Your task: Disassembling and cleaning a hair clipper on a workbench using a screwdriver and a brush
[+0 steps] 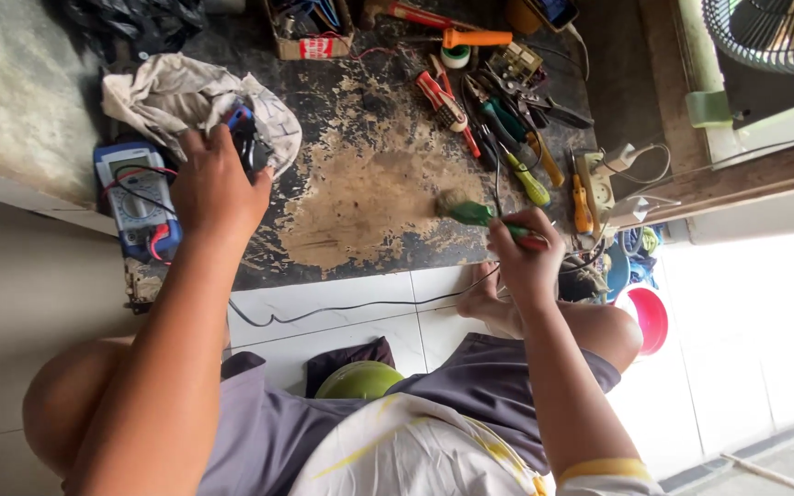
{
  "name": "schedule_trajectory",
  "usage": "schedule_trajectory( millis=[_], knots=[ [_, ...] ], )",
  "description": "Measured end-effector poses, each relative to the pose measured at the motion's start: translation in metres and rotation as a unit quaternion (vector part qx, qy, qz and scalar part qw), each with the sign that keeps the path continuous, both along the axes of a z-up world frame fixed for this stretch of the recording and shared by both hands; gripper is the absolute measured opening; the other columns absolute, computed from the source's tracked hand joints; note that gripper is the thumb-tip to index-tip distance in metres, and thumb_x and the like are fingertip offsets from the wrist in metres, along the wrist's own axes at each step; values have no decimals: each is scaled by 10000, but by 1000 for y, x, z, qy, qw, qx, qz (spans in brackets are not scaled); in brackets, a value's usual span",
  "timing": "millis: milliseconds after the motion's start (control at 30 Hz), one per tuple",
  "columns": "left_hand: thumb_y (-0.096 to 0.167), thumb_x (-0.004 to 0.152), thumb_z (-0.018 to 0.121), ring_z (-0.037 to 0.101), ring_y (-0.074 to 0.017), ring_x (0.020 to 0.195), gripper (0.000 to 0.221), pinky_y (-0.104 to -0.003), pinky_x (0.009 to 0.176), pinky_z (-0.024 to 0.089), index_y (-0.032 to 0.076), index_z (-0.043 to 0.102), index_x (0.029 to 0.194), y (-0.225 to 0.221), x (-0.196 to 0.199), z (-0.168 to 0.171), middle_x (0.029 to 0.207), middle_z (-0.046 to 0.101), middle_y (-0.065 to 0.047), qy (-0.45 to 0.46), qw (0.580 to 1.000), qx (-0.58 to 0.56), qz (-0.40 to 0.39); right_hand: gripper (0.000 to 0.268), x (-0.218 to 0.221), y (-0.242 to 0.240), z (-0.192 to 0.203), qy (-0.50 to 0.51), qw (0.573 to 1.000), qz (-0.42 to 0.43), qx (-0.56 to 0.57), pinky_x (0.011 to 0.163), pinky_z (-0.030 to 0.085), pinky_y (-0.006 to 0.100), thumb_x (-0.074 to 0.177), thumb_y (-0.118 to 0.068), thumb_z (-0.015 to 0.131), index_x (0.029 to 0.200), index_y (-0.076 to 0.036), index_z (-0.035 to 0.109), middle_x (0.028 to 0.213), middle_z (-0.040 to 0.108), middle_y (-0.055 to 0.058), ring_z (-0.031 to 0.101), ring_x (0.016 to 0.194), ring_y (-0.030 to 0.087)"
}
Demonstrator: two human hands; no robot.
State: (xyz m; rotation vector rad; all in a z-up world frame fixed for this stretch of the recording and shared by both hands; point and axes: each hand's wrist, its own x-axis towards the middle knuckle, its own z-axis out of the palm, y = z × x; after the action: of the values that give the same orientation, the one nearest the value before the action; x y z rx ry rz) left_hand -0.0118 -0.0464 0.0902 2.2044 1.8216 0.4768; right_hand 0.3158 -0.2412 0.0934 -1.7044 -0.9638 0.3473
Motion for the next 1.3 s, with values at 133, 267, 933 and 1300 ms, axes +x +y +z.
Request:
schedule_trajectory(
  millis=[133,267,933,1300],
  knots=[
    [139,833,846,688,-407,857,337,-480,671,576,-31,668,1062,-49,44,28,1034,559,-190,7,979,179,-97,163,17,-21,4,23,999,0,34,590,643,384,897,4,792,1004,61,683,796,668,256,714,688,264],
    [158,798,717,674,-467,857,223,-548,684,558,9,674,958,-139,125,-14,929,608,-220,-164,930,-48,-326,197,28,-18,10,79,996,9,36,615,643,353,887,-8,788,1019,79,669,755,687,237,713,644,222],
    [110,939,585,689,-151,599,293,-291,555,563,36,679,1207,-204,261,-75,732,706,-105,-477,762,-382,-215,227,91,-62,25,160,963,-50,212,576,652,340,949,-23,749,1058,80,579,771,714,271,745,616,278],
    [90,854,696,718,-235,734,419,-370,709,566,80,704,1272,13,144,22,805,714,-98,-345,924,-123,-113,142,60,13,-5,11,994,-14,112,481,574,298,915,-40,799,932,34,680,645,672,204,676,535,198]
  ],
)
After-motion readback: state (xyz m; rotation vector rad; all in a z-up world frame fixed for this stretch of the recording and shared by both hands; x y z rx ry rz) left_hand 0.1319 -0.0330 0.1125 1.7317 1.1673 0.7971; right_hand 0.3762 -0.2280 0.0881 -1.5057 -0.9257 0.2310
